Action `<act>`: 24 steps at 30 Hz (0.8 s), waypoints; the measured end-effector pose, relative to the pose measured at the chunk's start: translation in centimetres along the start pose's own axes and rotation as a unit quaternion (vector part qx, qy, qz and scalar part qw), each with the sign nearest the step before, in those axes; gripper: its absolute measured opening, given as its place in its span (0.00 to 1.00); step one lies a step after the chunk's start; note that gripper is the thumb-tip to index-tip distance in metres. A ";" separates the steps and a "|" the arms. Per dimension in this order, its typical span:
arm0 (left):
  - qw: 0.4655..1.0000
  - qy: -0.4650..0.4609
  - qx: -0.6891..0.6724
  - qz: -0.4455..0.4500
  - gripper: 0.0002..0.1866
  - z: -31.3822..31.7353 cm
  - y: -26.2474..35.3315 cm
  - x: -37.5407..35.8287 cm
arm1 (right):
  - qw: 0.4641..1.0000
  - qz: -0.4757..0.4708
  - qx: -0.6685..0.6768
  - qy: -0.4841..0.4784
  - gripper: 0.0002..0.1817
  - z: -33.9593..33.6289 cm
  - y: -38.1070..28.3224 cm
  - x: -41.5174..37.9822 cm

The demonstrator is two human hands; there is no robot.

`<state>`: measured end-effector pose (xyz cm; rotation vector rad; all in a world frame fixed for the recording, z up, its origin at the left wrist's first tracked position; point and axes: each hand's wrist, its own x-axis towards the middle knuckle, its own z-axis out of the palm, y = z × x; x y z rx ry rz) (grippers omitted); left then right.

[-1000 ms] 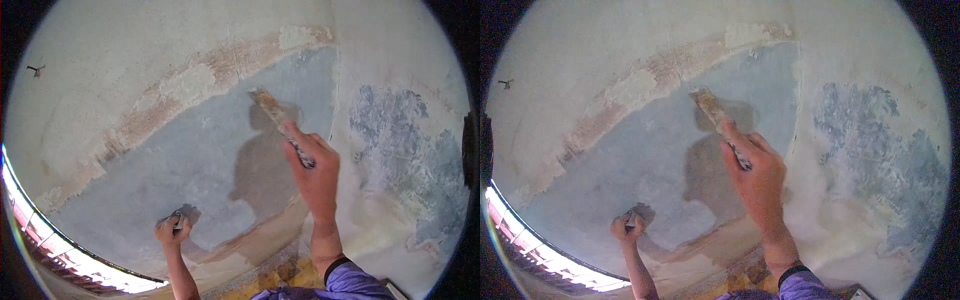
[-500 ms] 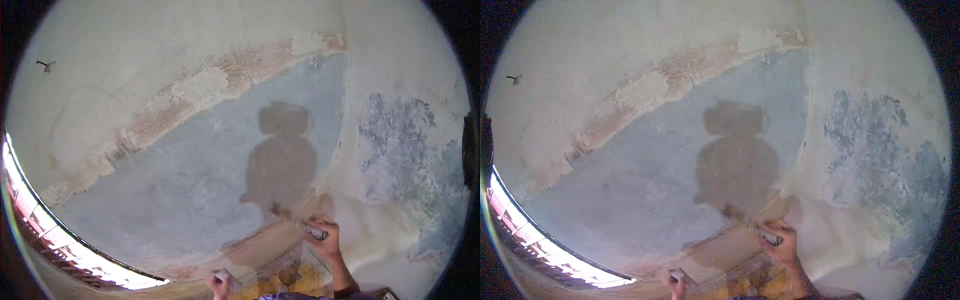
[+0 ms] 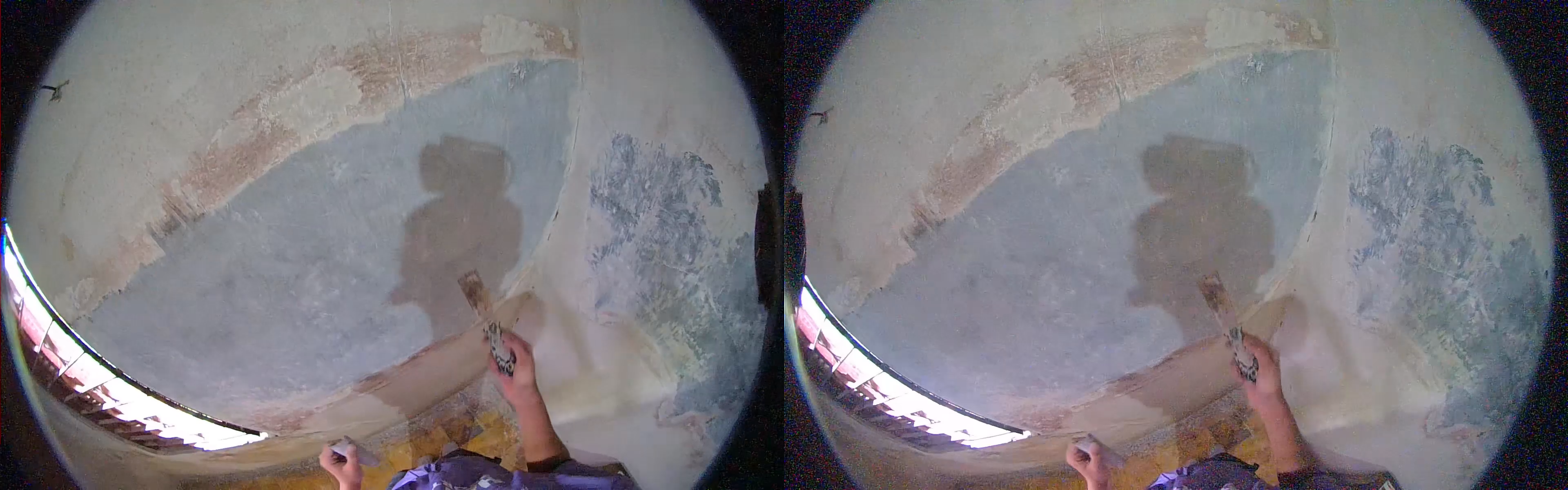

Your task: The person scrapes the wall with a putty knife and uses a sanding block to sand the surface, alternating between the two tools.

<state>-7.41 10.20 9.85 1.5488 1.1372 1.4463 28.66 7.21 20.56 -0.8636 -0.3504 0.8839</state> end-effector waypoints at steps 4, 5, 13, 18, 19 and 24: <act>0.975 0.194 -0.090 -0.054 0.03 -1.0 1.3 -0.9 | 0.904 -0.321 -0.275 -0.062 0.12 5.3 -7.6 0.4; 0.967 0.220 -0.093 -0.087 0.07 -1.3 0.7 -1.5 | 0.875 -0.384 -0.288 -0.070 0.13 6.3 -9.2 0.5; 0.984 0.173 -0.045 -0.022 0.16 -2.2 3.3 -2.4 | 0.611 -0.653 -0.385 -0.228 0.17 12.5 -17.5 1.3; 0.973 0.231 -0.003 -0.028 0.16 -1.8 2.7 -2.8 | 0.611 -0.669 -0.368 -0.209 0.17 15.1 -17.1 0.8; 0.967 0.251 0.025 -0.034 0.16 -2.3 0.6 -3.2 | 0.597 -0.677 -0.386 -0.193 0.16 15.7 -17.5 0.4; 0.981 0.184 -0.017 -0.067 0.15 -1.1 1.3 -4.7 | 0.454 -0.778 -0.354 -0.252 0.12 17.9 -19.2 4.4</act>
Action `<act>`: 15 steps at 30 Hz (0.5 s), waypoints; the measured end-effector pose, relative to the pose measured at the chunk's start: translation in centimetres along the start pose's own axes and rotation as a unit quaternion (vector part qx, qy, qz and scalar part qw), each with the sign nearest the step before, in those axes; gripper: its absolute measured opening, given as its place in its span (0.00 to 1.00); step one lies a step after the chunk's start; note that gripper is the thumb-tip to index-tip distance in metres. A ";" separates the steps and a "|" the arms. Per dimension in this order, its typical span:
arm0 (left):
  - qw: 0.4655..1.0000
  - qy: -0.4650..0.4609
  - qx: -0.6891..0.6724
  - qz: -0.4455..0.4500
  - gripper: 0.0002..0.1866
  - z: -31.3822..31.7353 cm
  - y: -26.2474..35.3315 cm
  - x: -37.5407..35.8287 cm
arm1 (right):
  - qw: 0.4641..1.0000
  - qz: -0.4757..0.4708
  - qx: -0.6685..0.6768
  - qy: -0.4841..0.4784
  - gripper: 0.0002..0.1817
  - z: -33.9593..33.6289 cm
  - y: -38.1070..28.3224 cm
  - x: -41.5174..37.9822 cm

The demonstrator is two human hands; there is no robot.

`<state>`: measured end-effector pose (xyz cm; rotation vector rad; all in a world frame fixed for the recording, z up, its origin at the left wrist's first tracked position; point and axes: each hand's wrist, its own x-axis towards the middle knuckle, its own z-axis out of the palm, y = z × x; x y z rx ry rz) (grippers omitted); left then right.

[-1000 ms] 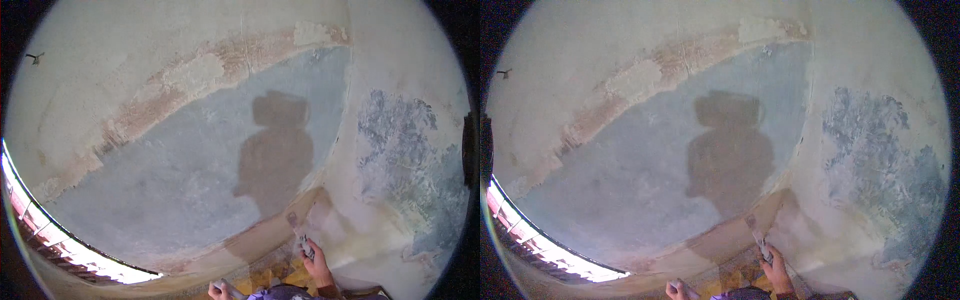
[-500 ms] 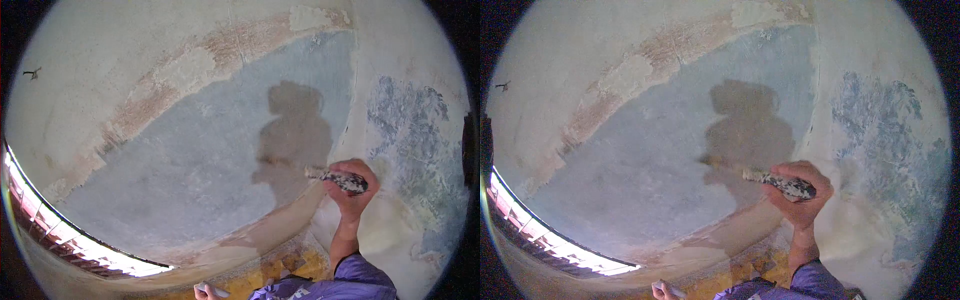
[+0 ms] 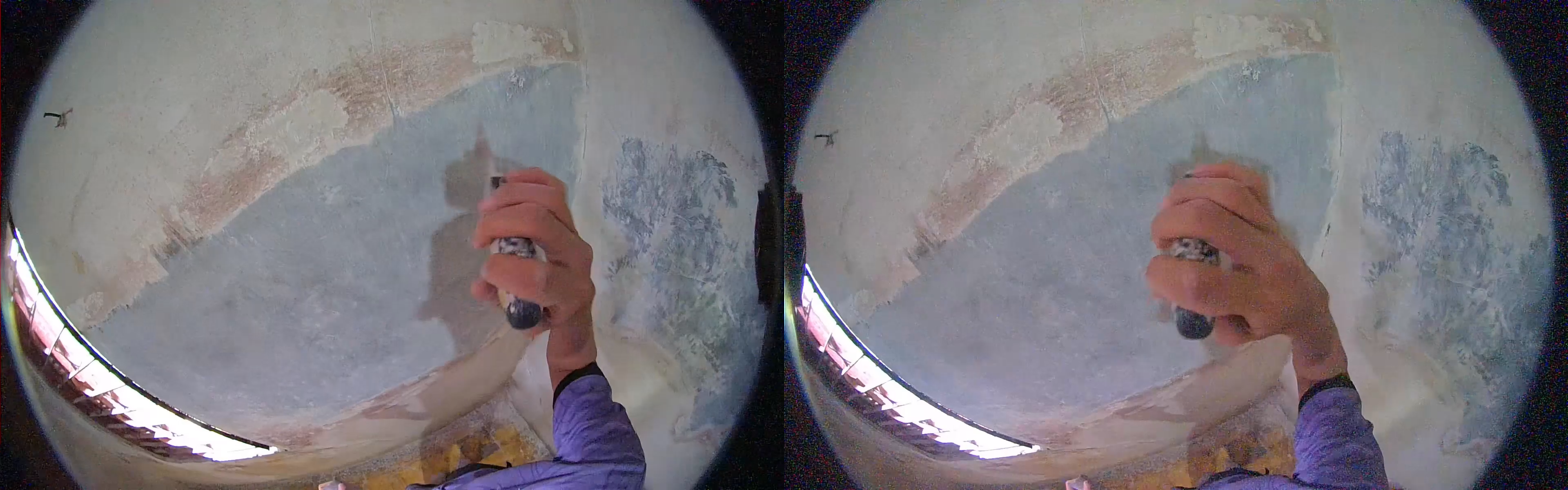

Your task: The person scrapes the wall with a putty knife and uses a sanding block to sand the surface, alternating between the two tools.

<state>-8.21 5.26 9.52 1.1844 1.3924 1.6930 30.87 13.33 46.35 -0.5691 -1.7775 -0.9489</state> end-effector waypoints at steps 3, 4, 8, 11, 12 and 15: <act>0.999 -0.010 -0.048 -0.004 0.14 0.4 -1.2 -0.3 | 0.993 -0.045 0.098 -0.041 0.17 0.8 1.5 -0.3; 0.998 -0.012 -0.056 -0.017 0.14 0.6 -1.1 -0.4 | 0.989 -0.073 0.111 -0.071 0.19 0.7 1.4 0.2; 0.998 -0.019 -0.061 0.014 0.13 0.8 -3.6 0.2 | 0.947 -0.199 0.168 -0.186 0.23 3.2 -0.8 0.6; 0.998 -0.030 -0.063 -0.004 0.14 1.3 -6.6 0.0 | 0.939 -0.259 0.196 -0.112 0.25 5.1 -0.8 1.3; 0.997 -0.050 -0.052 -0.006 0.14 1.7 -5.9 0.0 | 0.944 -0.246 0.180 -0.122 0.25 5.2 0.4 1.5; 0.994 -0.103 -0.035 0.028 0.12 3.1 -3.7 0.1 | 0.950 -0.225 0.164 -0.140 0.26 5.3 2.8 2.2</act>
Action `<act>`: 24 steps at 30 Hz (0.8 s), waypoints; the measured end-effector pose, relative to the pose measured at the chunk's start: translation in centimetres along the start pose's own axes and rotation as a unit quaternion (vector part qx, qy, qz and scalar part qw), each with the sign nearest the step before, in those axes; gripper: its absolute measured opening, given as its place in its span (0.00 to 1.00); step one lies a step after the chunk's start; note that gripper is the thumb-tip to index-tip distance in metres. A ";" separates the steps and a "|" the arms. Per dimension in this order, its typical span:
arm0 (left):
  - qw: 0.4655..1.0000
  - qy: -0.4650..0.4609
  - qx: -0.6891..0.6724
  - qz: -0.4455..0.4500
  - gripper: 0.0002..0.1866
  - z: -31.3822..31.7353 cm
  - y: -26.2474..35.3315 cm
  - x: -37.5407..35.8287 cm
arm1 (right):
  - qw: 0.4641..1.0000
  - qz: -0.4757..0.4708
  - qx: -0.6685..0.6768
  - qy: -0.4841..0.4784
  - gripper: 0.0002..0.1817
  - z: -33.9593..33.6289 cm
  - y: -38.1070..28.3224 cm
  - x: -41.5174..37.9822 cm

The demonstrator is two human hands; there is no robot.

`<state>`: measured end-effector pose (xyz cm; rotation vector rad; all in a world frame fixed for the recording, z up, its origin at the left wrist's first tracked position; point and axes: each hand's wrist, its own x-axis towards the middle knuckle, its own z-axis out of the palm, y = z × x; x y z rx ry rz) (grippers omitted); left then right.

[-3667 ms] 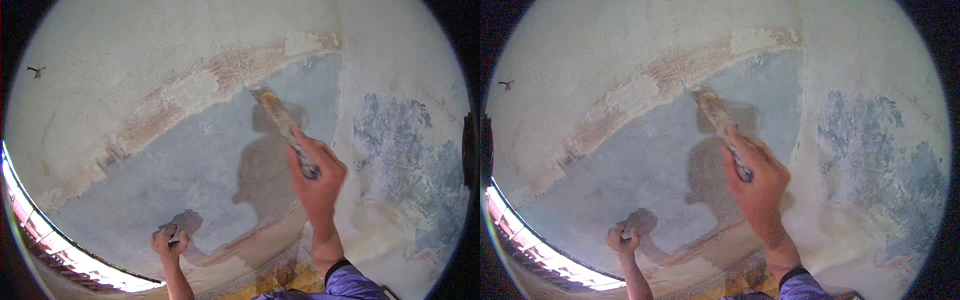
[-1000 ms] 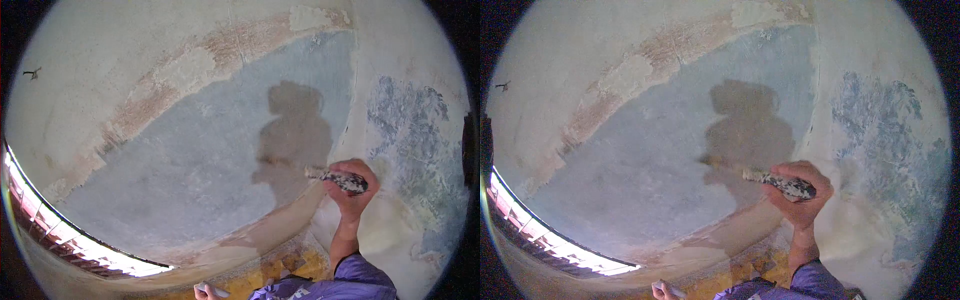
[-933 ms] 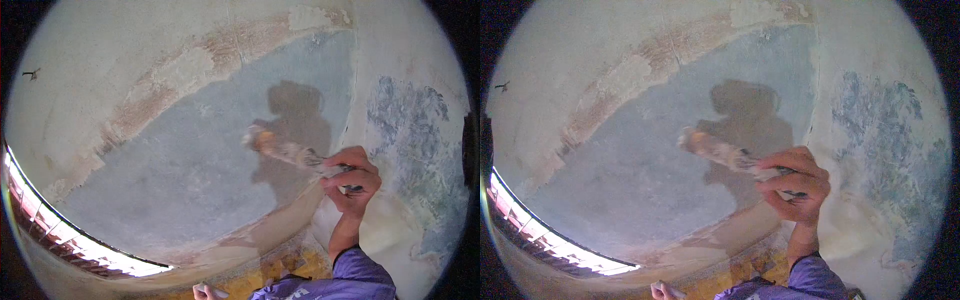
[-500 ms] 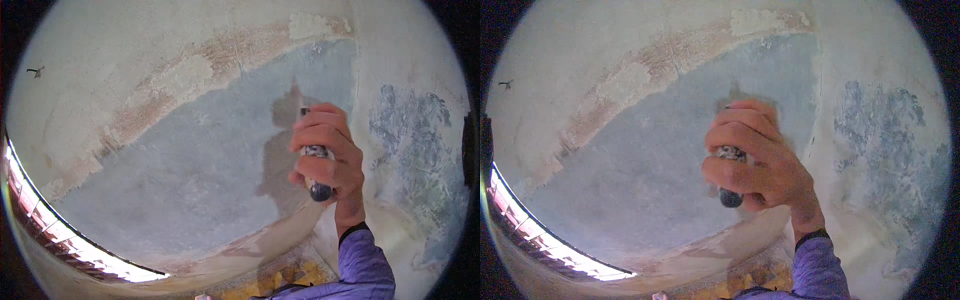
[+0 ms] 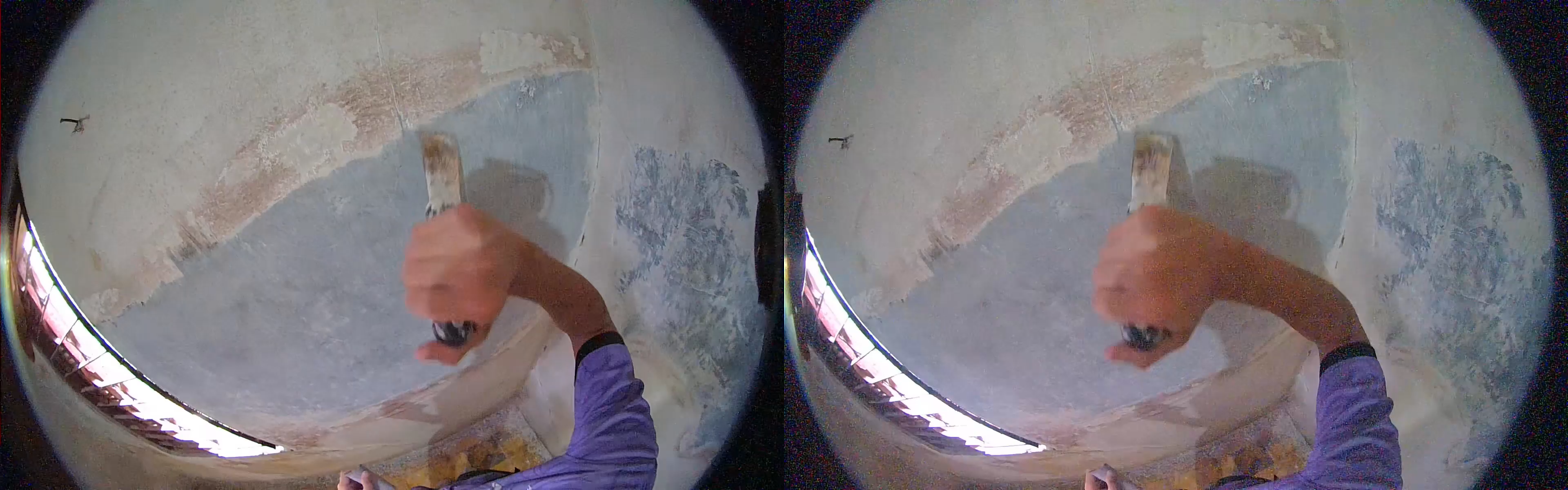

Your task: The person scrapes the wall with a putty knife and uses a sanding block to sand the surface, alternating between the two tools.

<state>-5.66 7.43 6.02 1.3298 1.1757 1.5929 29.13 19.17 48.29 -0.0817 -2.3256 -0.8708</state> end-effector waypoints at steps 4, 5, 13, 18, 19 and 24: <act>1.000 -0.004 -0.001 0.014 0.11 1.1 0.7 0.3 | 0.999 0.003 0.042 0.026 0.26 0.6 0.2 -0.4; 1.000 -0.002 -0.009 0.003 0.11 1.2 0.6 0.2 | 0.998 0.017 0.053 0.032 0.25 0.6 0.8 -0.7; 1.000 -0.009 -0.008 0.019 0.09 1.4 0.3 -0.3 | 0.999 -0.022 -0.006 0.042 0.23 1.4 0.0 1.3; 0.999 -0.040 0.000 -0.021 0.08 1.5 0.7 -0.5 | 0.998 -0.008 -0.042 0.043 0.22 3.6 -0.9 1.5; 0.999 -0.035 -0.001 -0.003 0.08 1.6 0.5 -0.6 | 0.995 0.030 -0.084 0.033 0.22 2.1 1.5 0.7; 0.999 -0.046 -0.011 -0.014 0.10 1.5 1.6 -0.9 | 0.970 0.120 -0.181 0.113 0.20 -3.4 -0.4 -4.1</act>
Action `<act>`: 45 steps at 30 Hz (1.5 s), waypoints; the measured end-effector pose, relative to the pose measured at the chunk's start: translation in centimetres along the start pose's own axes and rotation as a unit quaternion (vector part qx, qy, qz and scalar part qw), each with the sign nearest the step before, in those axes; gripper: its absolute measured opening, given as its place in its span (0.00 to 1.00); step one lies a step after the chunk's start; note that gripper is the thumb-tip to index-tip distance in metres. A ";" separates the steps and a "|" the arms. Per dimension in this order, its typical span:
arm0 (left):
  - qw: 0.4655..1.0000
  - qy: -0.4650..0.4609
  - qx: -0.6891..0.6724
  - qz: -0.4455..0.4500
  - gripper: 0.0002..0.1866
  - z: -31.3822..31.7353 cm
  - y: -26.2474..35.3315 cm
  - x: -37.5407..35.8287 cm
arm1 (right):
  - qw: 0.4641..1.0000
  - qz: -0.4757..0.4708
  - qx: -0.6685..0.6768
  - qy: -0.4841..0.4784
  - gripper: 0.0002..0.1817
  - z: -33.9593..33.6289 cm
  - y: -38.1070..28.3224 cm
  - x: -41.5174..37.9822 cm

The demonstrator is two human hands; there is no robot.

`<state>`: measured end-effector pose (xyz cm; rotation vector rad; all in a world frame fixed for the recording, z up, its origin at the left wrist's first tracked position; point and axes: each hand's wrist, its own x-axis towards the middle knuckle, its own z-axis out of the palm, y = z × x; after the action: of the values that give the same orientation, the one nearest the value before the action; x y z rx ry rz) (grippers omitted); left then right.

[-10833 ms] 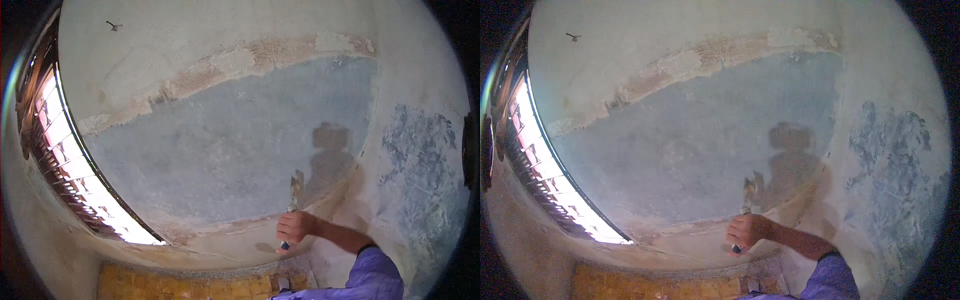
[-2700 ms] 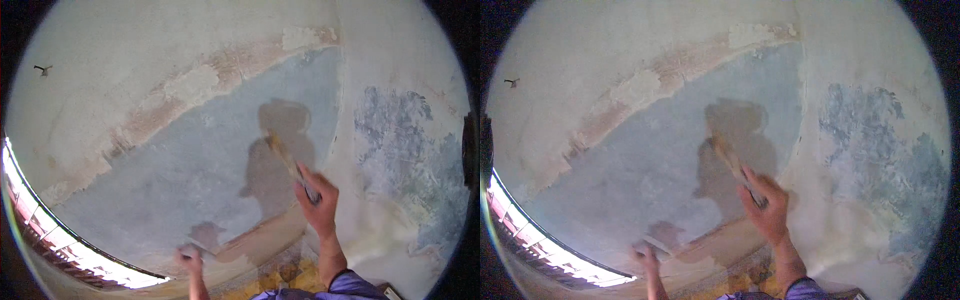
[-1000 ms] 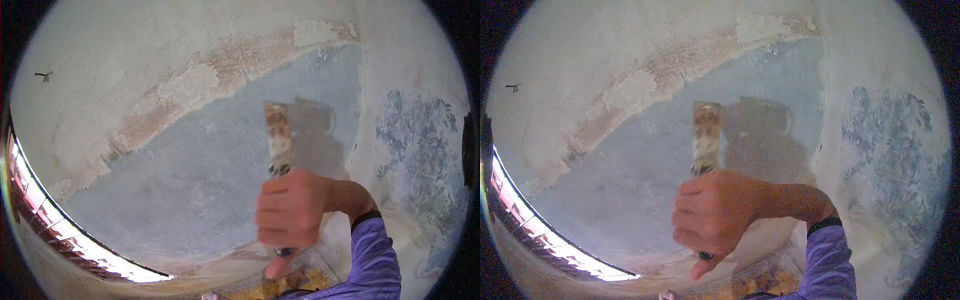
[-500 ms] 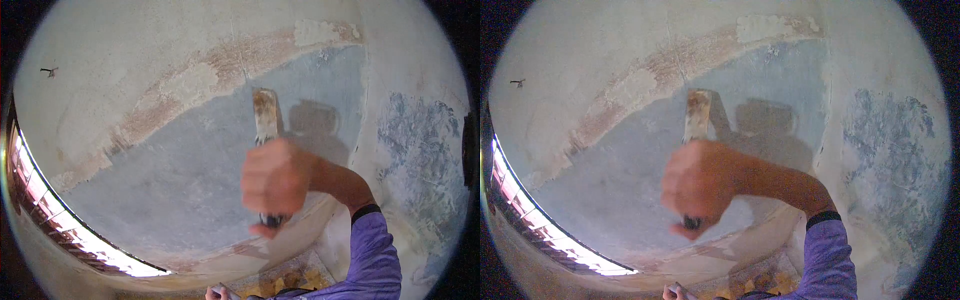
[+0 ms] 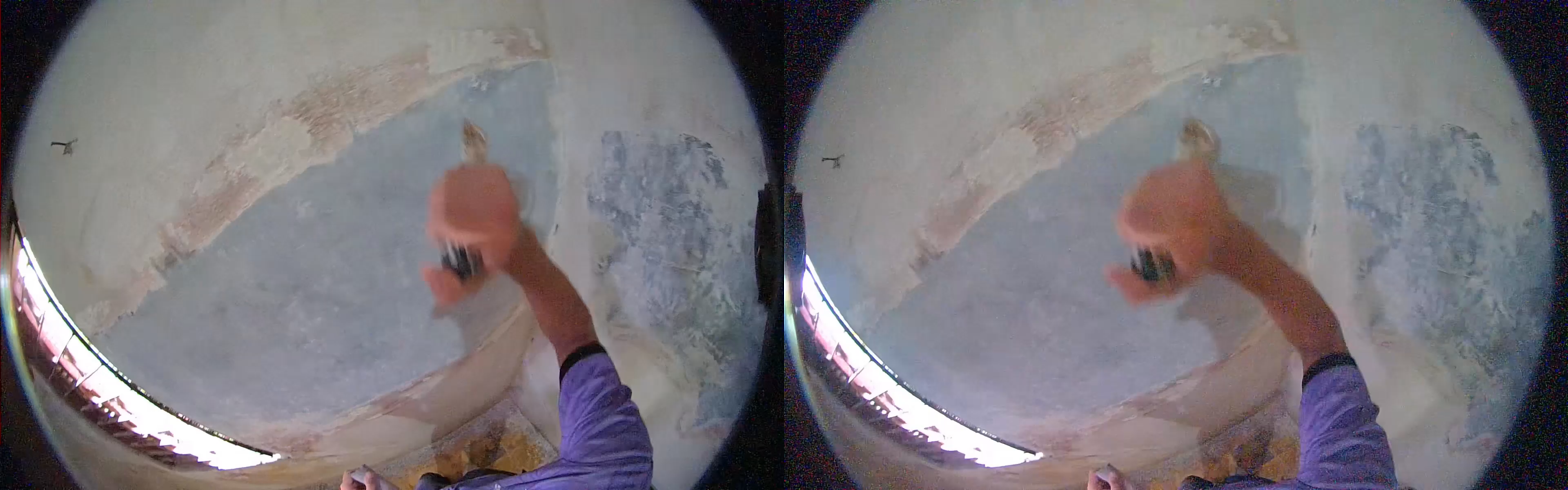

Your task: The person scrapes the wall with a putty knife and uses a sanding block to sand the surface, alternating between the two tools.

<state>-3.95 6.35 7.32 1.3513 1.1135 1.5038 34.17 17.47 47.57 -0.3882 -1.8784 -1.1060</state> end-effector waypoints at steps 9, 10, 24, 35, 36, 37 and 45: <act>0.990 -0.103 -0.057 -0.083 0.10 0.9 -3.5 1.0 | 0.815 0.508 0.184 -0.207 0.16 -5.8 -19.7 -15.4; 0.983 -0.121 -0.067 -0.121 0.09 1.2 -3.5 1.3 | 0.760 0.579 0.202 -0.216 0.16 -6.6 -21.1 -16.3; 0.920 -0.379 -0.031 -0.093 0.13 -2.6 2.5 2.3 | 0.540 0.757 -0.124 0.346 0.20 -12.6 -44.3 -14.9; 0.881 -0.431 -0.062 -0.185 0.11 -9.5 2.9 1.1 | 0.196 0.842 0.256 0.433 0.13 -4.4 -56.2 -16.6; 0.875 -0.424 -0.082 -0.218 0.08 -10.5 3.7 0.7 | 0.170 0.861 0.226 0.422 0.12 -4.2 -56.4 -16.4; 0.881 -0.403 -0.064 -0.241 0.07 -11.4 4.3 0.3 | 0.143 0.879 0.196 0.409 0.12 -4.0 -55.8 -15.1; 0.912 -0.296 -0.058 -0.277 0.12 -17.0 3.8 -0.7 | 0.430 0.901 0.002 0.062 0.26 -1.2 -52.7 -12.7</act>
<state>-20.86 3.06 10.11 1.1582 0.8848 0.6652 8.24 -10.55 9.11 -1.6456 -0.3600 0.4605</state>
